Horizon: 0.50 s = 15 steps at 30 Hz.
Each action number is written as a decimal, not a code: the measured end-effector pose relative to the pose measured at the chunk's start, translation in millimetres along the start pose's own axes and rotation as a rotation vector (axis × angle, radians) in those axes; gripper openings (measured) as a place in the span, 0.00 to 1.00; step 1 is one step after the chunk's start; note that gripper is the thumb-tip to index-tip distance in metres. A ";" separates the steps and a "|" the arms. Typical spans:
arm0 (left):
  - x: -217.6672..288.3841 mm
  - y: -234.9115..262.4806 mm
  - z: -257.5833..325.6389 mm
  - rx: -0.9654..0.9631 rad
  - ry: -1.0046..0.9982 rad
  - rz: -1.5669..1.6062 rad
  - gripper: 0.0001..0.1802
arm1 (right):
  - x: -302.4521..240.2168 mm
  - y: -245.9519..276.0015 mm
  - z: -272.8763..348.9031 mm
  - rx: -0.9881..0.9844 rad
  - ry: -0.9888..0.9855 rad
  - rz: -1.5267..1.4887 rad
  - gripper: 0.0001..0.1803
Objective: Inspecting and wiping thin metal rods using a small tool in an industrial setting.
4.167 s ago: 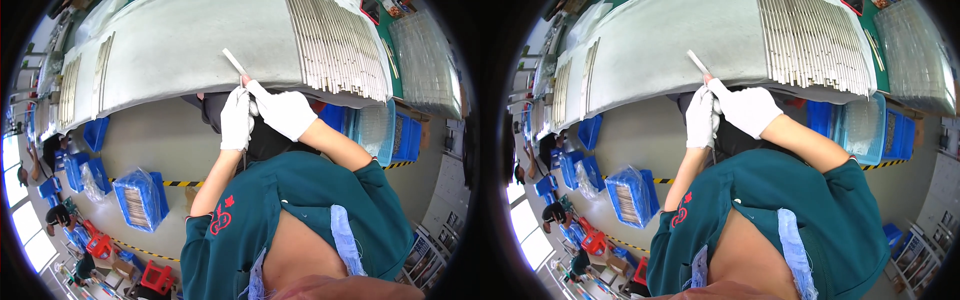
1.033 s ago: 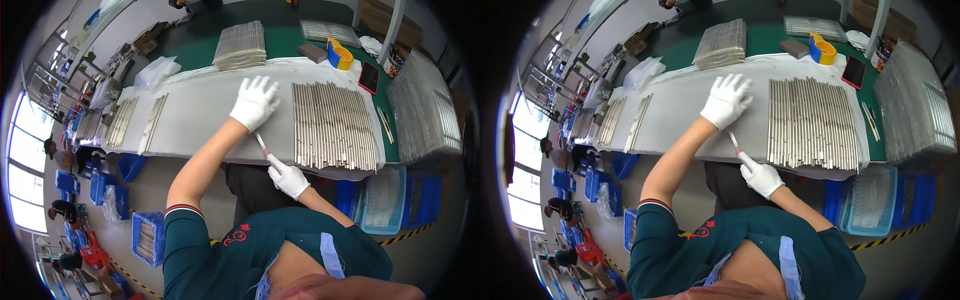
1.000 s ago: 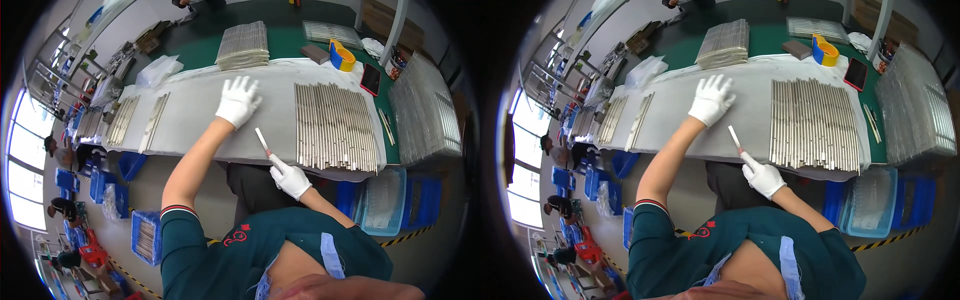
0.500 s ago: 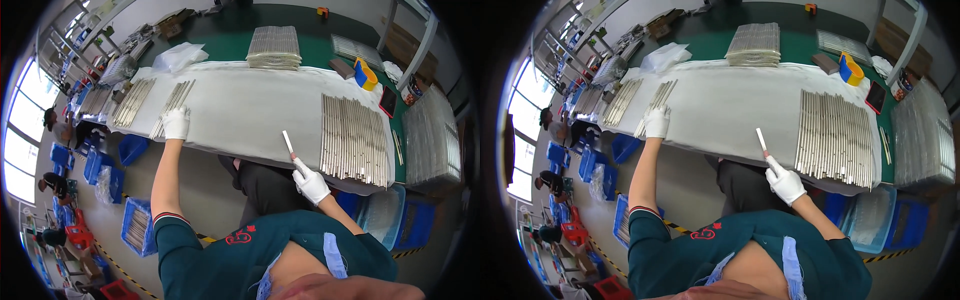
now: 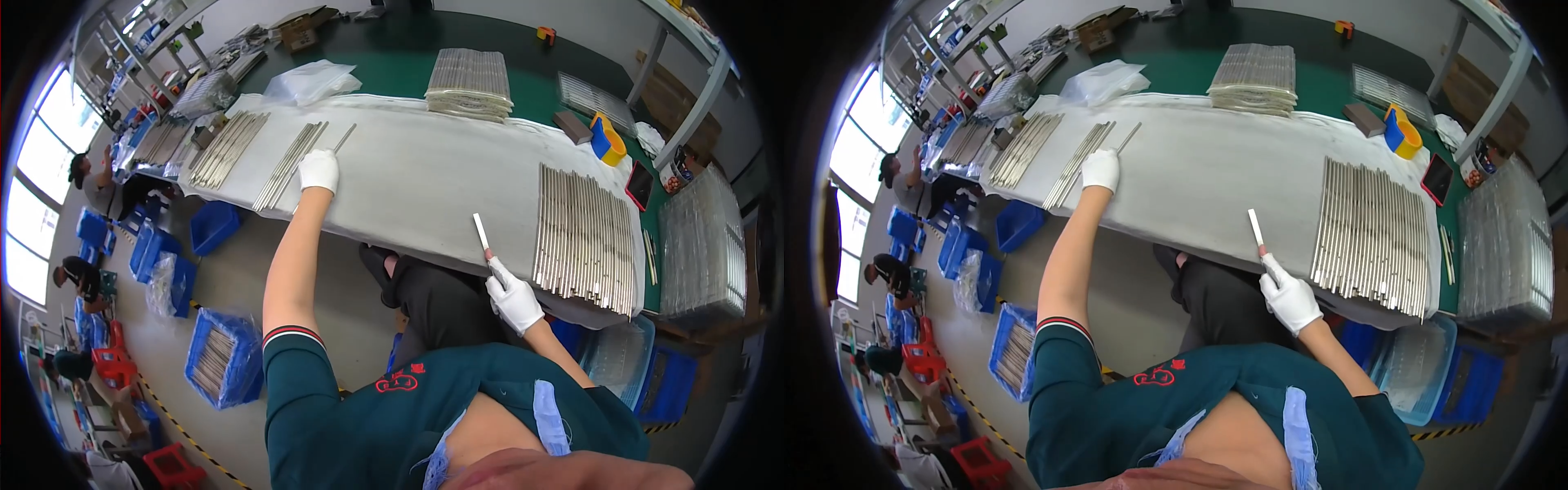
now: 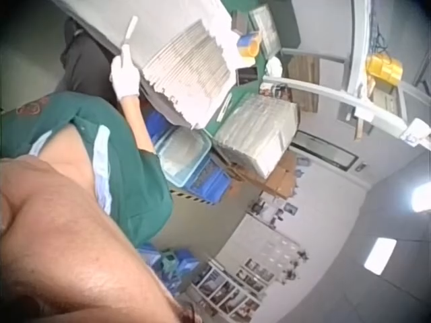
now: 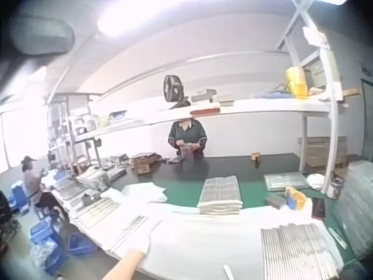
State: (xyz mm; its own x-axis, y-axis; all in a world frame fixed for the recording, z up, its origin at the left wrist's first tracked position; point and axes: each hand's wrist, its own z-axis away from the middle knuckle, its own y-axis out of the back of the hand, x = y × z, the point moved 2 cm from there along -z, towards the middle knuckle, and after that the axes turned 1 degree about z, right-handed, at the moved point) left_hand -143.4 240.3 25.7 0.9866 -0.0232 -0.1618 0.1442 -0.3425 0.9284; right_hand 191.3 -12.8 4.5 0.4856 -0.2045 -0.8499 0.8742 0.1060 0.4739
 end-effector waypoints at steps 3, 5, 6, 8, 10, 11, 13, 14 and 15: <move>5.1 6.5 8.2 -0.016 -0.027 0.135 0.12 | -1.3 -0.7 0.0 0.003 -0.014 -0.016 0.24; 21.9 8.9 21.5 0.011 0.002 0.173 0.12 | -2.6 -0.6 1.2 0.005 -0.022 -0.015 0.24; 27.7 13.2 28.3 0.048 0.104 0.246 0.12 | -3.5 -1.4 2.0 0.008 -0.027 -0.015 0.25; 30.3 14.3 35.1 0.089 0.166 0.293 0.10 | 0.6 -5.5 0.3 0.008 -0.005 0.025 0.26; 41.4 25.8 43.6 0.066 0.140 0.311 0.10 | -0.9 -5.1 0.7 -0.035 0.010 0.110 0.29; 49.7 29.9 48.0 0.043 0.115 0.328 0.10 | -2.8 -4.0 4.1 -0.037 0.011 0.111 0.29; 63.9 38.5 60.5 0.007 0.045 0.397 0.13 | -7.5 -5.6 10.3 -0.036 -0.023 0.022 0.29; 75.6 46.2 66.3 -0.022 -0.001 0.449 0.15 | -7.4 -4.1 12.0 -0.017 -0.048 0.001 0.30; 84.3 50.3 73.8 -0.036 -0.067 0.528 0.16 | -4.0 -2.7 13.1 0.004 -0.018 -0.003 0.30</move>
State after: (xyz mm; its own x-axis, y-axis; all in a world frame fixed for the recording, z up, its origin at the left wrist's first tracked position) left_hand -58.6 151.8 34.1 0.9189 -0.2436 0.3103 -0.3665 -0.2358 0.9000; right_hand 186.8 -25.0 9.6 0.4826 -0.2219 -0.8473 0.8756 0.1013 0.4722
